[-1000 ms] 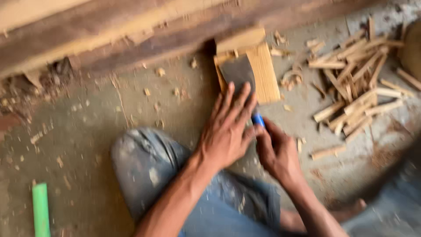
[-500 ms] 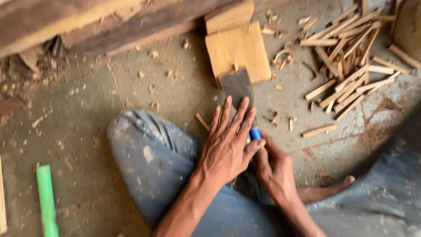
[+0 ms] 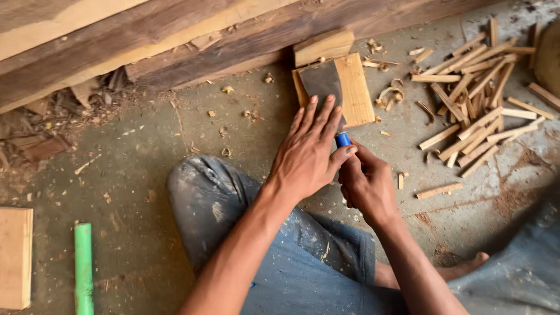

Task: The person sits on the floor and uses a chisel to scrape and shape small wood pieces, handling them individually while working over a pile of wood shavings.

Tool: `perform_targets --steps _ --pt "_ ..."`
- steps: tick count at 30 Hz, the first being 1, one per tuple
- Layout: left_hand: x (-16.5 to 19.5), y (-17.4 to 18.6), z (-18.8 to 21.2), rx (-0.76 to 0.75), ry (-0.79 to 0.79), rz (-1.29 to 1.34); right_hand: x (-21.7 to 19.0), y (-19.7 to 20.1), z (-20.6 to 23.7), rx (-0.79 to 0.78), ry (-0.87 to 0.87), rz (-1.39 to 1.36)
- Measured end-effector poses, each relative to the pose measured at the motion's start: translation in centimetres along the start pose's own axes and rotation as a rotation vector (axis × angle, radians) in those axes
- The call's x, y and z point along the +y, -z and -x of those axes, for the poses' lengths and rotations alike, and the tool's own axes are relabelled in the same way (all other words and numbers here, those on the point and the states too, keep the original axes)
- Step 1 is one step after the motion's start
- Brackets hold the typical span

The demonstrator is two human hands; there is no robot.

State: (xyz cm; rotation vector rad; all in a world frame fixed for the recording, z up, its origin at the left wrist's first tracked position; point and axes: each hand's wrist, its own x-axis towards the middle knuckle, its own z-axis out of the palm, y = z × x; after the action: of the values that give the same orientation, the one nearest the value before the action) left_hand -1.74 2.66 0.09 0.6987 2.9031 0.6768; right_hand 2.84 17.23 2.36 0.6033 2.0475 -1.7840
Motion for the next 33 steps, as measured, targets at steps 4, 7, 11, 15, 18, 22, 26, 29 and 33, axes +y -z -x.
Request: perform_targets --steps 4,7,11,15,18,22,26,29,33 --pt "2.5 -0.7 2.3 0.058 0.004 0.094 0.7 1.3 2.9 0.009 -0.009 -0.088" --pt "5.2 -1.0 4.0 0.053 0.008 0.084 1.7 2.7 5.5 0.074 -0.103 -0.016" --pt "7.5 -1.2 6.7 0.02 0.01 0.195 3.6 3.7 8.2 0.112 -0.159 0.026" --pt "8.0 -0.8 8.3 0.007 0.003 0.241 4.9 3.7 9.6 0.084 -0.212 -0.003" --pt "7.9 0.0 8.6 0.036 0.0 0.248 5.0 3.7 9.8 0.045 -0.168 -0.018" --pt "7.2 1.0 8.6 0.209 0.04 0.355 4.5 4.5 10.4 0.039 -0.177 -0.009" --pt "5.8 1.3 8.2 0.331 0.18 0.456 4.5 6.7 12.0 0.052 -0.241 -0.153" --pt "5.0 0.6 6.5 0.337 0.293 0.47 5.2 8.7 13.3 0.017 -0.277 -0.359" --pt "4.0 -1.3 2.0 0.416 0.302 0.517 6.9 10.4 14.2 -0.112 -0.148 -0.685"
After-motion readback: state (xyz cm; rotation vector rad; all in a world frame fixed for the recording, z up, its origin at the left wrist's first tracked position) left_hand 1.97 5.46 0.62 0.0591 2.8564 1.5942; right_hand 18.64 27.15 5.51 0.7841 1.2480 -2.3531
